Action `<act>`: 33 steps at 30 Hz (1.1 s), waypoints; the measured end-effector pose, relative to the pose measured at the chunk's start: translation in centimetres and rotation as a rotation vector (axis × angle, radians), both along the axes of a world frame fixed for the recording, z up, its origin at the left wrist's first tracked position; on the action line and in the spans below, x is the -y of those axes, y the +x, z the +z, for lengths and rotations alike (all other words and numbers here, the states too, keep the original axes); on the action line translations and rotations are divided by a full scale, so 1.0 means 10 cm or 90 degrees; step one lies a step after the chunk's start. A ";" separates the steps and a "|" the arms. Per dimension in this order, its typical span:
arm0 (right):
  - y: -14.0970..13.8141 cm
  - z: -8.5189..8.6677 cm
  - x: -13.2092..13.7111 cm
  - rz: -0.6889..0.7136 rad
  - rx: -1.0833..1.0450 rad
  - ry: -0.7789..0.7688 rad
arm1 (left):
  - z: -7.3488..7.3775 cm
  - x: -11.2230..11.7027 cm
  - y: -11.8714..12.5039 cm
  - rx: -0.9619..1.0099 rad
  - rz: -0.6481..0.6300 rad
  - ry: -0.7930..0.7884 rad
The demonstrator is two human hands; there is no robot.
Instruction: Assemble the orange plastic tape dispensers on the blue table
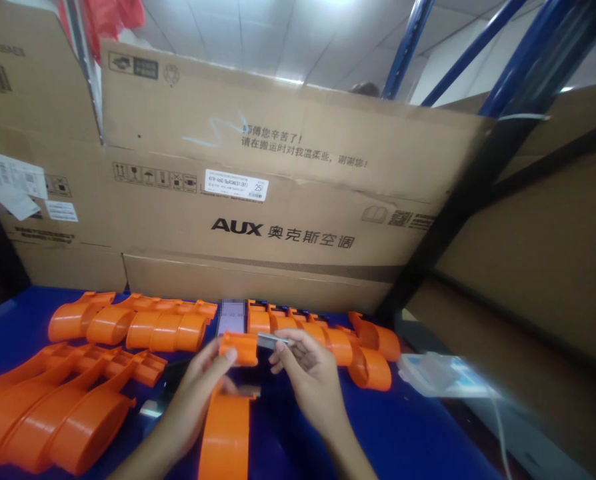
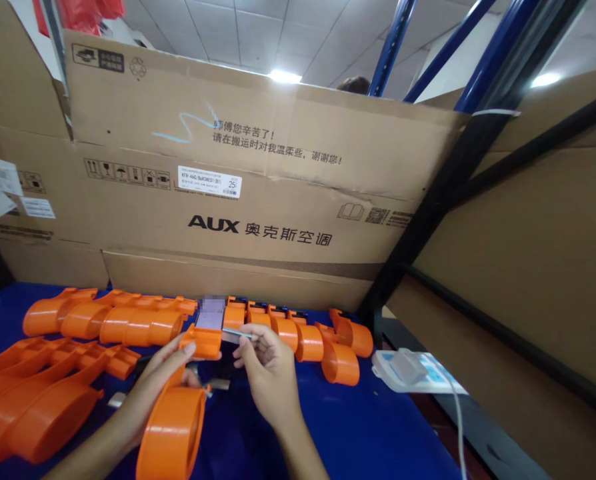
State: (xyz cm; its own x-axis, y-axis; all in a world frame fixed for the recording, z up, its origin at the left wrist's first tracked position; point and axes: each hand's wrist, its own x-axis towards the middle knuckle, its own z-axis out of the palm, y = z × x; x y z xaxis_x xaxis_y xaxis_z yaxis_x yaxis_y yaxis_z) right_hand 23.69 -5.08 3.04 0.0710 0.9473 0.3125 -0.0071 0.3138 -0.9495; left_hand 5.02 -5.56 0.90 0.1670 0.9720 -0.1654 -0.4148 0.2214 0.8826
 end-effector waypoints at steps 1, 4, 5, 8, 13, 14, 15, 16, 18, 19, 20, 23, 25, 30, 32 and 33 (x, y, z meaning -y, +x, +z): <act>0.00 0.00 0.00 0.001 -0.002 0.000 | 0.00 0.00 0.00 0.001 0.001 -0.003; 0.02 0.01 0.00 0.005 0.005 0.003 | -0.01 0.00 -0.01 0.004 -0.006 -0.008; 0.02 0.02 0.00 0.004 0.009 0.005 | -0.01 0.00 -0.01 0.003 -0.012 -0.006; 0.03 0.04 0.01 -0.004 0.022 0.006 | -0.02 -0.01 -0.03 -0.008 -0.033 0.007; 0.01 0.01 0.00 -0.009 0.024 0.007 | 0.01 -0.02 -0.04 -0.020 -0.040 0.020; 0.01 0.01 0.00 -0.010 0.023 0.007 | 0.01 -0.02 -0.04 -0.016 -0.035 0.021; 0.00 0.00 0.00 -0.012 0.023 0.006 | 0.02 -0.02 -0.03 -0.011 -0.027 0.019; 0.00 0.00 0.01 -0.014 0.026 0.005 | 0.03 -0.01 -0.03 -0.004 -0.018 0.016; 0.00 0.00 0.02 -0.019 0.037 0.007 | 0.04 -0.01 -0.02 0.002 -0.005 0.012; 0.00 0.00 0.02 -0.021 0.048 0.009 | 0.04 0.00 -0.02 -0.005 -0.008 0.015; 0.00 0.00 0.03 -0.022 0.064 0.012 | 0.04 0.00 -0.02 -0.019 -0.016 0.023; 0.00 0.00 0.04 -0.029 0.121 0.028 | 0.03 0.00 -0.02 -0.075 -0.041 0.070; -0.01 -0.02 0.05 -0.032 0.158 0.041 | 0.03 0.01 -0.02 -0.099 -0.045 0.094; -0.04 -0.06 0.02 -0.049 0.204 0.063 | 0.05 0.02 0.00 -0.088 -0.050 0.110; -0.03 -0.06 0.01 -0.074 0.175 0.060 | 0.06 0.01 0.00 -0.072 -0.045 0.109; -0.02 -0.06 0.01 -0.088 0.158 0.058 | 0.05 0.00 0.00 -0.068 -0.041 0.107</act>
State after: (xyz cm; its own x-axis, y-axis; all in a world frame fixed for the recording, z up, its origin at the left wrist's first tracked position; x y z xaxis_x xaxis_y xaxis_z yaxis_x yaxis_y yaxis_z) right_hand 23.47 -5.17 2.40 0.1080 0.9015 0.4191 0.2698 0.3792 -0.8851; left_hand 5.01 -5.52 1.43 0.2204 0.9752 -0.0220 -0.3065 0.0906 0.9475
